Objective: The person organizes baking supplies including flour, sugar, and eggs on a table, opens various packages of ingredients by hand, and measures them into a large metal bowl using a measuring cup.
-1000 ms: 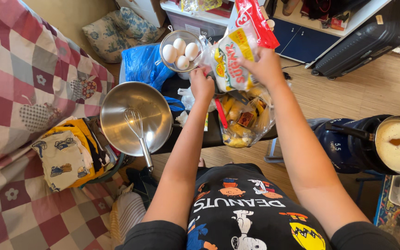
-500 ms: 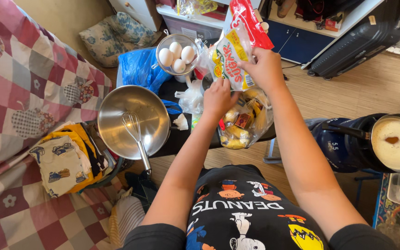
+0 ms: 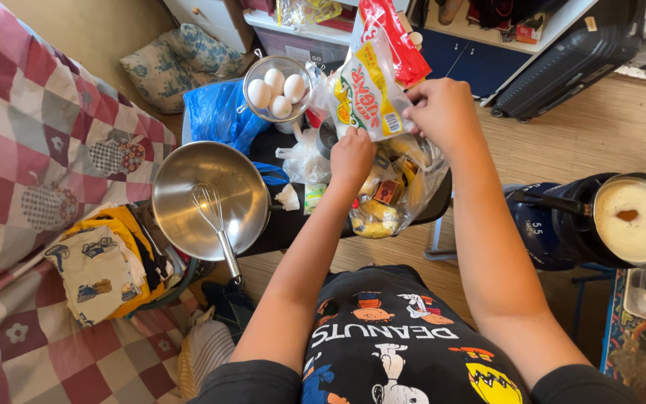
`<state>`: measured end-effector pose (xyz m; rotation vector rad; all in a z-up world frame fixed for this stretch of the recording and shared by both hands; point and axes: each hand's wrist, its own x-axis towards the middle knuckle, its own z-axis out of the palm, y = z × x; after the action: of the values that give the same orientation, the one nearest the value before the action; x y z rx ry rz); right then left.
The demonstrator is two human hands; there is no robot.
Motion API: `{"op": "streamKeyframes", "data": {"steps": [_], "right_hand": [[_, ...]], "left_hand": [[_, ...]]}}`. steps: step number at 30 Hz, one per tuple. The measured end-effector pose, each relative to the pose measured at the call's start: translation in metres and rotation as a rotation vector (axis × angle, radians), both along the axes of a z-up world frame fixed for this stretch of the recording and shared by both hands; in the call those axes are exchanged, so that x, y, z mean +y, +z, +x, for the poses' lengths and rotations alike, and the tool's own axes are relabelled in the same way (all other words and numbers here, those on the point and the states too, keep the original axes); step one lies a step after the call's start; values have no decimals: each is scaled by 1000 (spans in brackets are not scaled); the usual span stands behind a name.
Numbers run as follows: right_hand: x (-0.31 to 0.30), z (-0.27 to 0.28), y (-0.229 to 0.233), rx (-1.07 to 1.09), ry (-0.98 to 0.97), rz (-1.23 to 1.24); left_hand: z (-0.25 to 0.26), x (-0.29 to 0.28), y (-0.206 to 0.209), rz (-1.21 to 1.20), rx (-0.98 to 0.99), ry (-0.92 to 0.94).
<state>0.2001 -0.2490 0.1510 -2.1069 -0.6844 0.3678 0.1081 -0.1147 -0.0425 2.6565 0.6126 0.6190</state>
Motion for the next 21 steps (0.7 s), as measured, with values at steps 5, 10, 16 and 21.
{"op": "streamKeyframes", "data": {"steps": [5,10,16,21], "right_hand": [[-9,5,1,-275,116,-251],[-8,-3,10,-138,37,-315],[-6,-7,-4,-258,44,-29],[-1,-18,-56,677,-48,502]], "left_hand": [[1,1,-3,-33,-16,0],[8,0,-15,-6,24,22],[-4,5,24,-80,15,-15],[-27,30,46,-280,-42,-65]]}}
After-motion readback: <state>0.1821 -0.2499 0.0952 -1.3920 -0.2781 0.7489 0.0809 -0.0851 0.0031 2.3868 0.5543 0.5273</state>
